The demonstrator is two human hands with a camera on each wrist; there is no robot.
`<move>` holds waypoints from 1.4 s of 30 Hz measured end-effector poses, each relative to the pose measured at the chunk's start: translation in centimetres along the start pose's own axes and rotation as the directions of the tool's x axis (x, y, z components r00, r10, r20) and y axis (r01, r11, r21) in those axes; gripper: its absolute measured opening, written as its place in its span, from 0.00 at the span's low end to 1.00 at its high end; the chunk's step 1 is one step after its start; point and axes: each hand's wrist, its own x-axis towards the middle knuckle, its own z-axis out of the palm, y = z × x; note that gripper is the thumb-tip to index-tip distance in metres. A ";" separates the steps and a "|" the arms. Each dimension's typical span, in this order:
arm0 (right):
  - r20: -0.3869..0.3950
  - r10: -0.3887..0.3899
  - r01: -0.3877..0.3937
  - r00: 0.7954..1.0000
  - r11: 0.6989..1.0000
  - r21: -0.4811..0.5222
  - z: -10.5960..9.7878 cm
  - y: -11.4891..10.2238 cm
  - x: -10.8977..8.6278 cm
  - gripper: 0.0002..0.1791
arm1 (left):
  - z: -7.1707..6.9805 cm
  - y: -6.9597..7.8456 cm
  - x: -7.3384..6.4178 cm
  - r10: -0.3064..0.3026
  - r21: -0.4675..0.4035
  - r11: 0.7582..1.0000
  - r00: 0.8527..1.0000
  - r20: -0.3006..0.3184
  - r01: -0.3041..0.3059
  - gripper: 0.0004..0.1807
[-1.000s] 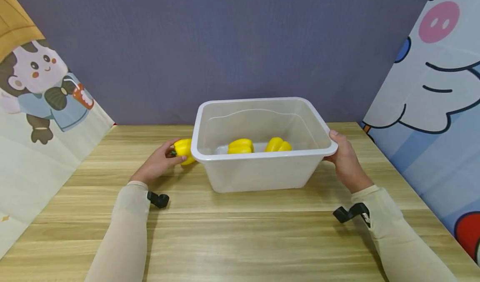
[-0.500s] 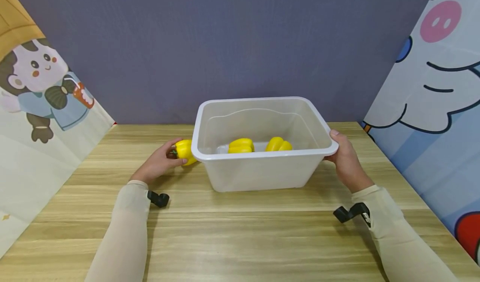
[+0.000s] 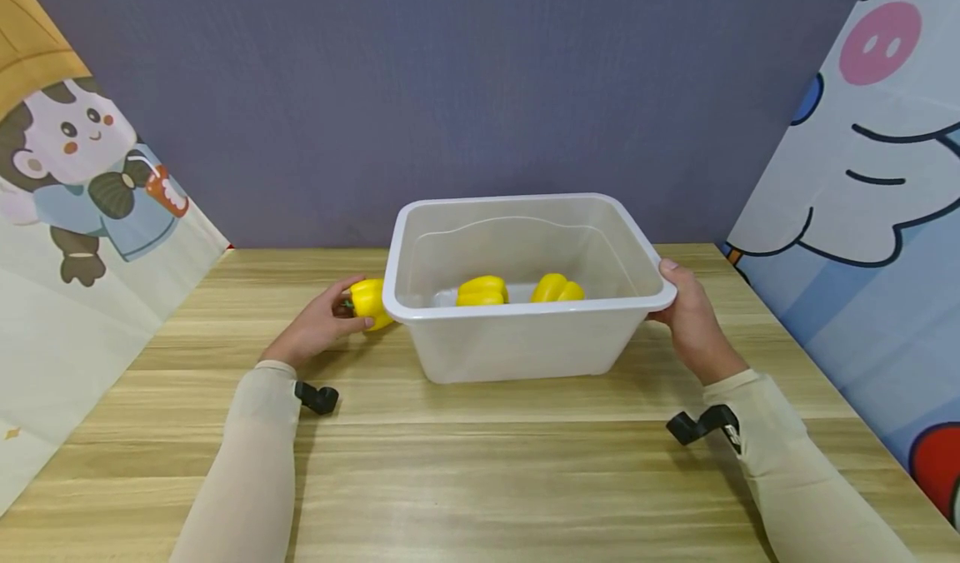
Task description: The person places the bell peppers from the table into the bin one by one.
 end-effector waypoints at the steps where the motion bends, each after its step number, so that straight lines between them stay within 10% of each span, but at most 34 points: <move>1: 0.001 -0.001 0.001 1.000 1.000 -0.003 0.0 0.0 0.0 0.24 | 0.0 0.0 0.0 -0.003 0.000 1.000 1.000 -0.003 0.003 0.46; 42: 0.009 -0.009 0.009 1.000 1.000 0.006 0.1 0.0 0.0 0.24 | 0.2 -0.4 0.2 -0.033 -0.006 0.999 0.998 -0.057 0.033 0.44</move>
